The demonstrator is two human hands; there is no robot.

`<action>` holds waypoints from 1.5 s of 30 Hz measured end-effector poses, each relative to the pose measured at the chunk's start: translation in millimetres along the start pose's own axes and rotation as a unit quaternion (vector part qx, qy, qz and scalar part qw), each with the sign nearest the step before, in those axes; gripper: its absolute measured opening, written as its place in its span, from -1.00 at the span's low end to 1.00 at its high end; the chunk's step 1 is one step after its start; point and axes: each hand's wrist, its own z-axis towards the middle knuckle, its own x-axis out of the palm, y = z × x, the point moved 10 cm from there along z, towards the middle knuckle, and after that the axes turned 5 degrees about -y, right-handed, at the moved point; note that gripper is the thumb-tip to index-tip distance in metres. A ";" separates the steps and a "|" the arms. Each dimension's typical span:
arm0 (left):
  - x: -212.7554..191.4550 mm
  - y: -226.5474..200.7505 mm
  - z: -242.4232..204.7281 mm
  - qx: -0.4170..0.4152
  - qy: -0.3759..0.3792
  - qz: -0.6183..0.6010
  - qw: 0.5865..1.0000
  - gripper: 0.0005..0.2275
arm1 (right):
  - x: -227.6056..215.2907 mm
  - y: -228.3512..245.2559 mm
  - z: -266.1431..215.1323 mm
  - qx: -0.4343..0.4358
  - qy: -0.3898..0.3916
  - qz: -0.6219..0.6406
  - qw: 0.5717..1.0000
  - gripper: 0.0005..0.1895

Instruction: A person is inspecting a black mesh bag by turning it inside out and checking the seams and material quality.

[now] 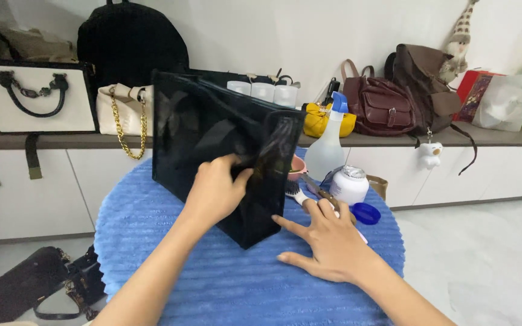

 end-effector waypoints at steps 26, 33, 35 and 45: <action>-0.4 19.8 -30.5 -0.086 0.051 0.066 0.993 -0.82 | 16.2 25.2 -9.0 0.097 0.226 0.206 0.947 0.02; -10.5 34.1 -47.8 -0.087 -0.012 -0.028 0.996 -0.80 | 3.1 54.6 -7.5 0.065 0.227 0.296 0.925 0.03; -12.3 33.5 -46.8 -0.079 -0.013 -0.014 0.997 -0.80 | 3.3 51.2 -6.9 0.071 0.224 0.283 0.930 -0.04; -11.6 44.3 -46.7 -0.063 -0.014 0.000 0.998 -0.82 | -7.6 76.5 -7.4 0.035 0.224 0.300 0.927 -0.07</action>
